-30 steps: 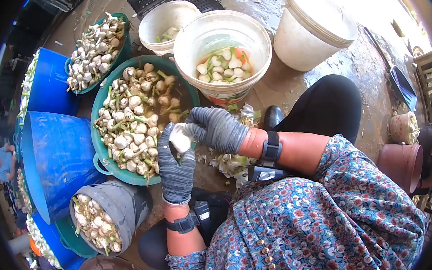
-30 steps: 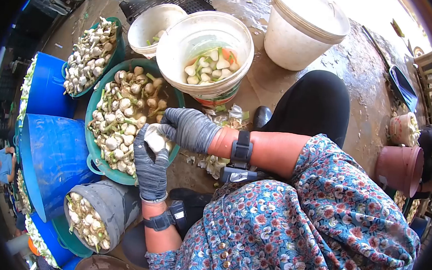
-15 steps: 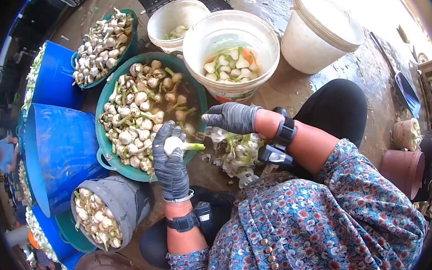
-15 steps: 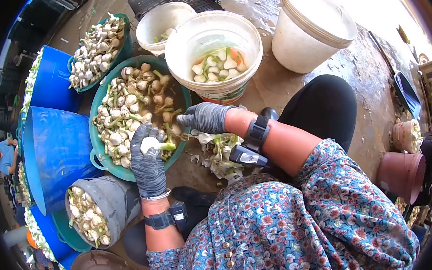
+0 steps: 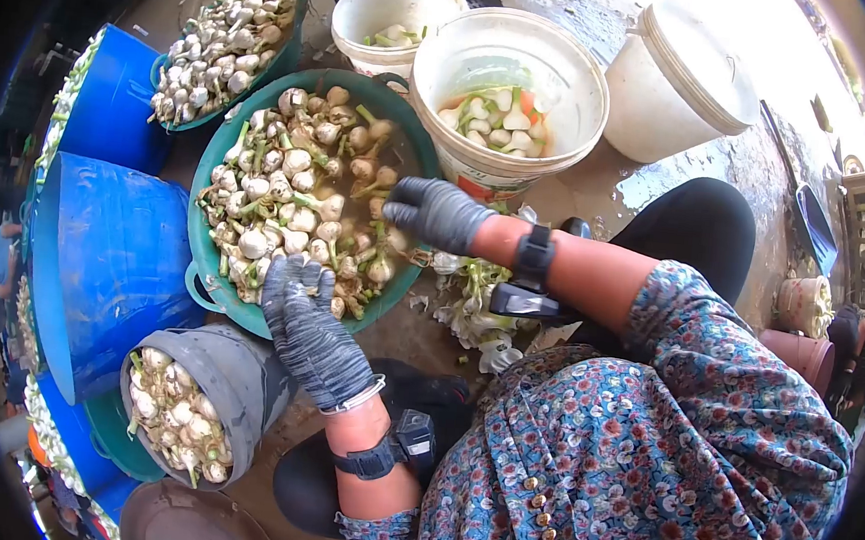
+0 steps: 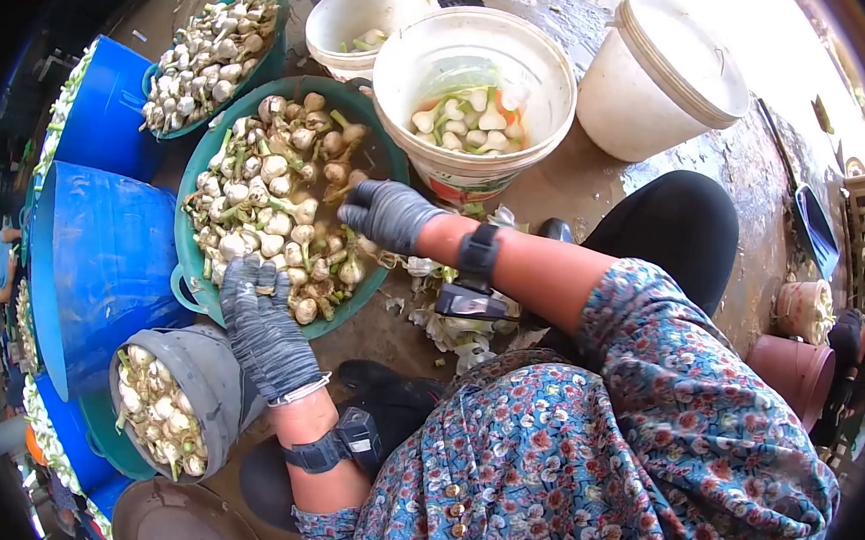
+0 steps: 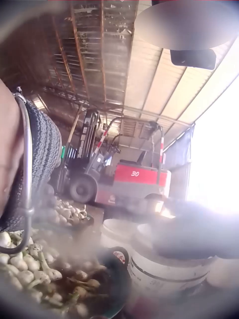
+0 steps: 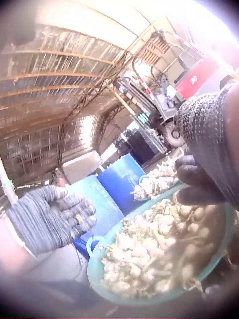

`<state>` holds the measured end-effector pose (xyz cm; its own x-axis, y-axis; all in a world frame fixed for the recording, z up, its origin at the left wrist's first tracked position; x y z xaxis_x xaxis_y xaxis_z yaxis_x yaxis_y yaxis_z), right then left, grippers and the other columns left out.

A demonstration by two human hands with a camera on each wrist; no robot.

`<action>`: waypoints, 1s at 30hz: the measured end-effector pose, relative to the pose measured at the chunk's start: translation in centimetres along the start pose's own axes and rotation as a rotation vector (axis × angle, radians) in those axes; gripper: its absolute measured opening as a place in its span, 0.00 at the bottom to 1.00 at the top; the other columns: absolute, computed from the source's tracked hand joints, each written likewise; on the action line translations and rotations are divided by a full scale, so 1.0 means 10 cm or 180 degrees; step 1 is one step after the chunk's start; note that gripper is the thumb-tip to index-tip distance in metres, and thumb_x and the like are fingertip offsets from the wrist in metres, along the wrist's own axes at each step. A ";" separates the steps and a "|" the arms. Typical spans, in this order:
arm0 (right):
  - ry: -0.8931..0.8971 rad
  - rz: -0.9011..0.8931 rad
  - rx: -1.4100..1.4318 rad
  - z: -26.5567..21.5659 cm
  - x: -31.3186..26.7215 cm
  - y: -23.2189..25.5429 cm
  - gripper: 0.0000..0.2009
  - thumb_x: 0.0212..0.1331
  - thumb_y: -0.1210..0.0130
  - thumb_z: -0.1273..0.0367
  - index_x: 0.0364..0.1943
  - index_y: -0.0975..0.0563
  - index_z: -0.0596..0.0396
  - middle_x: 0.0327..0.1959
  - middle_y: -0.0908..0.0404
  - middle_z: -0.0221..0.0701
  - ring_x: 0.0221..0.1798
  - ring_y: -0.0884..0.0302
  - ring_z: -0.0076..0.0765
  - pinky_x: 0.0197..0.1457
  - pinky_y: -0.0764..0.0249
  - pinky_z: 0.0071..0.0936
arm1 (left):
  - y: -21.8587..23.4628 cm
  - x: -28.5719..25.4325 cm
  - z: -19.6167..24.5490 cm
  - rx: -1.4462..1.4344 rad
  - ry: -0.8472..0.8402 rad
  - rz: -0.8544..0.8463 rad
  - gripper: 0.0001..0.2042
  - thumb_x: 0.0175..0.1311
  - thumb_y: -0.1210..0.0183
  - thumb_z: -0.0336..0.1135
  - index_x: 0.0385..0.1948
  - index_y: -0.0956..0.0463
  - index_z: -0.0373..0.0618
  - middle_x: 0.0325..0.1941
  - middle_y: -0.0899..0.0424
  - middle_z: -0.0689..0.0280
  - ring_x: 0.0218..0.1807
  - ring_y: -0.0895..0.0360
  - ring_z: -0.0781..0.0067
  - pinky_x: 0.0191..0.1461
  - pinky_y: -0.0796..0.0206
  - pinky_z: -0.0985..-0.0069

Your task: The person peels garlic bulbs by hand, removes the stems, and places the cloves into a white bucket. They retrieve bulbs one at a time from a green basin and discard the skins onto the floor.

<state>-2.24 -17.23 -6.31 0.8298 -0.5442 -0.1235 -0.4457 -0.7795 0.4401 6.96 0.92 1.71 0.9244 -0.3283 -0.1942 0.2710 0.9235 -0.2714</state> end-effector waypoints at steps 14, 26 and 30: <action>0.0573 -0.0445 -0.0710 0.27 0.16 -0.17 0.12 0.61 0.44 0.65 0.47 0.20 0.50 0.41 0.17 0.36 0.47 0.20 0.44 0.54 0.28 0.41 | 0.23 0.19 -0.38 0.0308 0.1055 0.0175 0.17 0.68 0.51 0.32 0.59 0.34 0.44 0.50 0.24 0.58 0.46 0.24 0.66 0.51 0.28 0.66; 0.1233 0.0811 -0.0422 -0.12 -0.38 0.34 0.13 0.60 0.41 0.65 0.48 0.21 0.49 0.44 0.19 0.37 0.51 0.22 0.44 0.56 0.27 0.37 | -0.32 -0.05 -0.51 -0.0538 0.1225 -0.1417 0.18 0.71 0.51 0.33 0.61 0.39 0.47 0.53 0.24 0.51 0.49 0.20 0.56 0.55 0.24 0.57; 0.0726 0.0984 -0.0112 -0.45 -0.63 0.60 0.08 0.58 0.40 0.69 0.40 0.19 0.53 0.35 0.16 0.35 0.38 0.17 0.39 0.45 0.22 0.32 | -0.46 -0.17 -0.48 0.0003 0.1146 -0.1083 0.22 0.67 0.48 0.26 0.61 0.41 0.47 0.56 0.29 0.53 0.51 0.23 0.56 0.55 0.24 0.58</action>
<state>-8.70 -17.10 1.09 0.7131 -0.6659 0.2192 -0.6782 -0.5761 0.4562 2.87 -3.76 -1.21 0.6321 -0.6587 -0.4082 0.5417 0.7523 -0.3750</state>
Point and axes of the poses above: each hand's wrist, its own x-axis towards the middle knuckle, its own y-axis out of the back of the hand, z = x × y, the point moved 2 cm from there along x, towards the middle knuckle
